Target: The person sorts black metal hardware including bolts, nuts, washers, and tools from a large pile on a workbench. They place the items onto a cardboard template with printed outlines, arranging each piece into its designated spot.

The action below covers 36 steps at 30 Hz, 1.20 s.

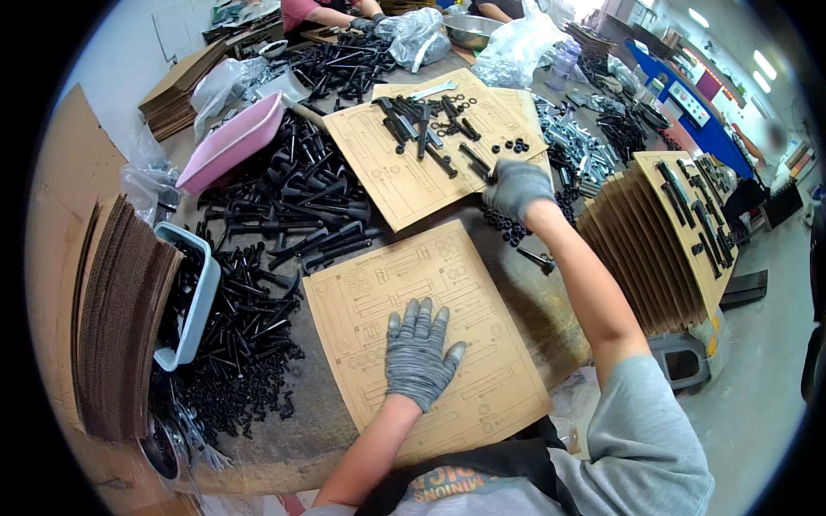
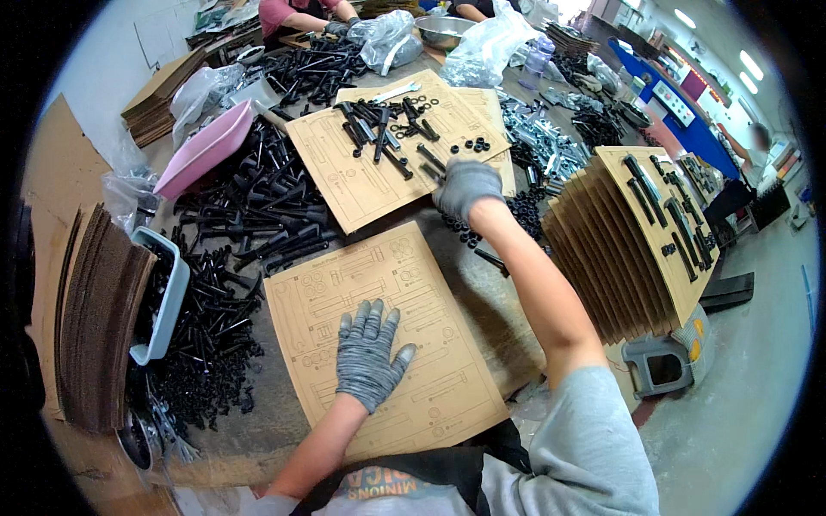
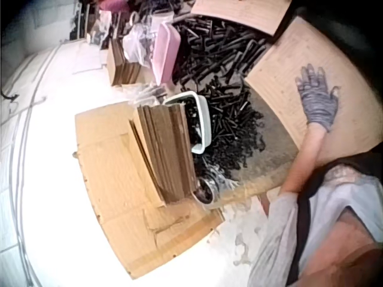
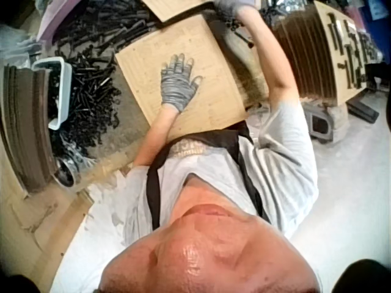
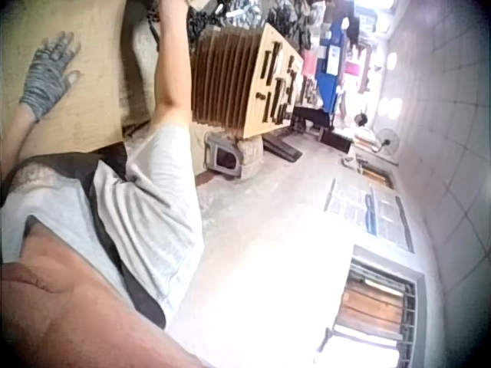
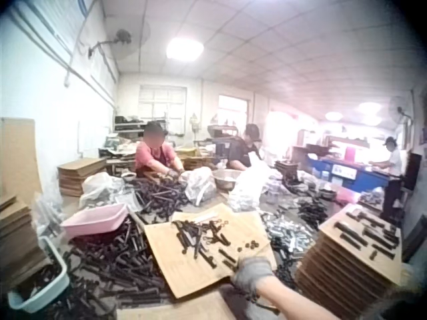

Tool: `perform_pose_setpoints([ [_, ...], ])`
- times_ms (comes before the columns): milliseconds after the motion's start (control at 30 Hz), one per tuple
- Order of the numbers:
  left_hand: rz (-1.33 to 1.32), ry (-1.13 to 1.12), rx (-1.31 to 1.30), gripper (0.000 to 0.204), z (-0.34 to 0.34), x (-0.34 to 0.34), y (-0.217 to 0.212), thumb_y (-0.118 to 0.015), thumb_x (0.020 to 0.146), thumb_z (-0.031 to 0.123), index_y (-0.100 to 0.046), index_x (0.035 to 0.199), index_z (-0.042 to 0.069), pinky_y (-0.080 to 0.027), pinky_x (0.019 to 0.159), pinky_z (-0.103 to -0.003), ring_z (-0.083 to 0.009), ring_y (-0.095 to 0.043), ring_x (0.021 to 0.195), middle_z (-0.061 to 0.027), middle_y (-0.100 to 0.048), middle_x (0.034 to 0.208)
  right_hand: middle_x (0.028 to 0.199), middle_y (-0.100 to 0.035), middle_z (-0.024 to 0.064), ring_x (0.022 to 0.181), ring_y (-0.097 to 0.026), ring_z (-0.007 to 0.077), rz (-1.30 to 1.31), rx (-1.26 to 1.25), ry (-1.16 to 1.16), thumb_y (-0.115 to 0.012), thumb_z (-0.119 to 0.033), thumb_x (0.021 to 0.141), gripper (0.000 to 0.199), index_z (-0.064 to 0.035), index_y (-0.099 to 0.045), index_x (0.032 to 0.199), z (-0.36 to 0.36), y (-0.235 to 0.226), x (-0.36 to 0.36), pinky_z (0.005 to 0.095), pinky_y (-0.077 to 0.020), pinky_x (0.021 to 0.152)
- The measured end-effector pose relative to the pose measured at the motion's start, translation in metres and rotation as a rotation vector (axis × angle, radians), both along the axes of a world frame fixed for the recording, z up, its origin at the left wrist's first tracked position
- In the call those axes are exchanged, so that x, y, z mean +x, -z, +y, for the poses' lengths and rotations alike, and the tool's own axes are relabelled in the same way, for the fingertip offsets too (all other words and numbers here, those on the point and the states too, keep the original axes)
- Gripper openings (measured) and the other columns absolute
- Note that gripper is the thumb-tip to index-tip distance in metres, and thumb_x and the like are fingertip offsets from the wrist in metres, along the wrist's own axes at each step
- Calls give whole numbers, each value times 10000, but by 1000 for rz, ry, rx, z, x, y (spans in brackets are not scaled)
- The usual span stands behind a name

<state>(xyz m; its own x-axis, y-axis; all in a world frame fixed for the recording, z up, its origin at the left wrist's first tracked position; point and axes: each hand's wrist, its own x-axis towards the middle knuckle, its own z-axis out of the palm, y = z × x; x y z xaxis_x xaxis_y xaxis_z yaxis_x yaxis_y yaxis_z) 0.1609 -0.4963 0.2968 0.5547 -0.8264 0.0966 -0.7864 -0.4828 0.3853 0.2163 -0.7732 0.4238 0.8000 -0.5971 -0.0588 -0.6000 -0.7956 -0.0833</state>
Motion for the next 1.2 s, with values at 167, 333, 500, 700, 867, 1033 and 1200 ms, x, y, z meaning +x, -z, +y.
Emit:
perform_pose_setpoints([
  [167,177,-204,-483,628,5,5,11,-542,887,325,-359,1403,19,-189,1136,-455,-349,-321,1355,-211,-356,1444,849,-664,224,823,-657,365,323,202,-390,-665,-345,735,346,-47,-677,912,66,9,-69,431,-531,698],
  [333,-8,-61,-141,449,4,4,4,-549,867,256,-545,1255,30,-226,1112,-487,-371,-383,1300,-207,-480,1339,838,-677,178,773,-667,355,310,191,-685,-646,-299,734,296,-76,-680,926,123,53,-94,433,-536,681],
  [500,-125,-23,-120,416,-2,0,5,-563,860,279,-588,1197,38,-224,1102,-521,-362,-406,1273,-198,-505,1310,903,-673,184,856,-647,370,-148,206,-562,-597,-323,794,291,-82,-671,939,31,39,-43,419,-520,772],
  [700,-79,-30,-147,412,-1,3,1,-582,851,296,-603,1174,41,-236,1089,-525,-373,-412,1262,-198,-509,1302,985,-682,153,934,-651,303,-316,-10,-26,-592,-328,811,315,-102,-690,1008,-89,18,68,401,-505,817],
  [867,-75,-36,-175,405,-3,5,3,-609,831,299,-614,1157,60,-269,1071,-523,-374,-439,1235,-191,-525,1279,1015,-670,193,954,-643,350,-122,-120,-42,-618,-326,738,387,-72,-693,1020,-104,21,121,419,-506,824],
  [1033,-41,-58,-192,400,0,6,5,-636,810,292,-621,1142,69,-281,1071,-517,-366,-443,1237,-191,-524,1283,1033,-671,198,972,-653,345,-72,-152,-53,-593,-200,742,310,-51,-713,985,-106,40,145,433,-525,802],
  [1200,-38,-35,-149,422,-8,5,4,-624,822,300,-612,1176,71,-269,1084,-505,-347,-427,1260,-192,-521,1294,1034,-678,167,905,-659,318,118,-391,-206,-677,-325,698,368,-59,-716,949,-134,41,117,394,-519,803],
])
